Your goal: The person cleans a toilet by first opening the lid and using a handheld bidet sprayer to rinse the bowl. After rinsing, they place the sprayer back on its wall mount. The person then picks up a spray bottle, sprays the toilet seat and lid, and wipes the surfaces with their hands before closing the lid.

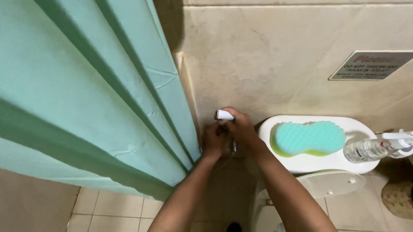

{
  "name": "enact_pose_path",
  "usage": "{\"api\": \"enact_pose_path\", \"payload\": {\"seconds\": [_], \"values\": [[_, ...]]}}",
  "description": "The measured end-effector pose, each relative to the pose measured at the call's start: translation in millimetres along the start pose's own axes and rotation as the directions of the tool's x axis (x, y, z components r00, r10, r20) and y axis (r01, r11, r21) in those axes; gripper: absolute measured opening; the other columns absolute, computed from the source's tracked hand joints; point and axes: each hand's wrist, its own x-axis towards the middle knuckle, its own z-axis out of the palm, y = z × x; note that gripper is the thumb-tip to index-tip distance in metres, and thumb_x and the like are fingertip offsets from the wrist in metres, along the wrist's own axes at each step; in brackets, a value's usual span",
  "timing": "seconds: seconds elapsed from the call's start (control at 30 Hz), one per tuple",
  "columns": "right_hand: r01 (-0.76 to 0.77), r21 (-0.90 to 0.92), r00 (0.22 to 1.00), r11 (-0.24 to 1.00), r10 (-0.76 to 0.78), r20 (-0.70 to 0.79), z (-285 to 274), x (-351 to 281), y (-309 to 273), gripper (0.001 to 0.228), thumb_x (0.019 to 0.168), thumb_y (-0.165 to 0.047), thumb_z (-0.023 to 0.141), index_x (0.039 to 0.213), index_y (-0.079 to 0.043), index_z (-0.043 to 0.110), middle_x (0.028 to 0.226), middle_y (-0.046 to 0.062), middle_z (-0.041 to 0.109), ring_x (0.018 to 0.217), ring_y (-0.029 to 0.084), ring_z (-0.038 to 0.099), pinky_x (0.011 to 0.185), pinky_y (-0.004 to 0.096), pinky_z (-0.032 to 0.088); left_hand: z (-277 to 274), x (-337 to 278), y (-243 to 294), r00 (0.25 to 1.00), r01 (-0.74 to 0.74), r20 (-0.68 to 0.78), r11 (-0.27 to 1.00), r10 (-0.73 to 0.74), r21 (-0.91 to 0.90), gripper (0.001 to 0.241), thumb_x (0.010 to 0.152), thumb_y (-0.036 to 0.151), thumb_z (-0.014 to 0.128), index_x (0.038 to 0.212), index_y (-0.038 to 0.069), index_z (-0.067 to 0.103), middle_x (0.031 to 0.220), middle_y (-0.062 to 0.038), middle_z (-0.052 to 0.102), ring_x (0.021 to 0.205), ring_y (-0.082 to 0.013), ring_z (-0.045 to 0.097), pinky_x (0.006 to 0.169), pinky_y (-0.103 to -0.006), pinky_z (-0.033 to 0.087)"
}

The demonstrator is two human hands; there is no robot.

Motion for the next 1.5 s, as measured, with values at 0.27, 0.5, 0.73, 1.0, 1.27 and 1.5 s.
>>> {"api": "enact_pose_path", "payload": {"seconds": [0.27,0.5,0.73,1.0,1.27,1.5], "values": [[0.116,-0.331,0.993,0.936,-0.121,0.007,-12.4,-0.3,-25.9,0.036,0.083,-0.010,0.071,0.119,-0.008,0.066,0.099,0.017,0.074,0.093,0.034,0.072,0.079,0.042,0.058,-37.4,-18.9,41.4,0.938,0.001,0.345,0.998,-0.022,0.061,0.020,0.095,0.021,0.055,0.106,0.012,0.069,0.106,-0.017,0.072,0.098,-0.0351,0.070,0.085,-0.0464,0.054],[0.080,-0.519,0.995,0.851,-0.101,-0.012,-49.5,-36.2,-69.6,0.046,0.088,-0.014,0.068,0.132,-0.003,0.056,0.124,0.022,0.065,0.117,0.041,0.061,0.096,0.047,0.052,-52.6,-43.4,70.5,0.884,-0.086,0.468,0.976,-0.019,0.202,0.050,0.095,0.020,0.052,0.145,0.019,0.053,0.142,-0.019,0.057,0.122,-0.0414,0.058,0.103,-0.0518,0.046],[0.036,-0.798,0.999,0.601,-0.002,0.043,-106.9,-97.9,-118.5,0.052,0.088,-0.017,0.067,0.137,-0.005,0.054,0.142,0.017,0.057,0.134,0.038,0.050,0.111,0.051,0.041,-79.5,-57.6,136.6,0.858,-0.308,0.506,0.875,0.086,0.373,0.065,0.095,0.035,0.062,0.144,-0.001,0.042,0.152,-0.026,0.041,0.141,-0.0452,0.037,0.113,-0.0608,0.033],[-0.175,-0.890,0.952,0.420,0.301,-0.045,-137.8,-150.0,-165.1,0.059,0.098,-0.036,0.058,0.149,-0.012,0.043,0.158,0.016,0.039,0.147,0.040,0.033,0.115,0.063,0.028,-109.2,-76.0,197.9,0.820,-0.519,0.437,0.803,0.370,0.293,0.064,0.095,0.040,0.061,0.143,0.001,0.046,0.145,-0.024,0.050,0.137,-0.0458,0.044,0.106,-0.0645,0.037],[-0.248,-0.893,0.914,0.376,0.397,-0.087,-181.5,-205.2,-172.5,0.059,0.097,-0.034,0.055,0.151,-0.013,0.043,0.158,0.014,0.042,0.145,0.036,0.038,0.114,0.060,0.035,-114.2,-97.3,261.3,0.789,-0.375,0.594,0.889,0.157,0.263,0.063,0.098,0.041,0.056,0.147,0.003,0.045,0.149,-0.024,0.046,0.139,-0.0494,0.040,0.113,-0.0618,0.033],[-0.188,-0.913,0.903,0.363,0.429,-0.015,-225.7,-244.3,-150.9,0.058,0.095,-0.031,0.057,0.149,-0.013,0.044,0.154,0.013,0.045,0.140,0.036,0.045,0.110,0.058,0.041,-87.4,-139.7,302.0,0.768,-0.303,0.639,0.858,-0.038,0.415,0.063,0.101,0.043,0.050,0.151,0.006,0.041,0.156,-0.021,0.042,0.142,-0.0460,0.039,0.114,-0.0631,0.033]]}}
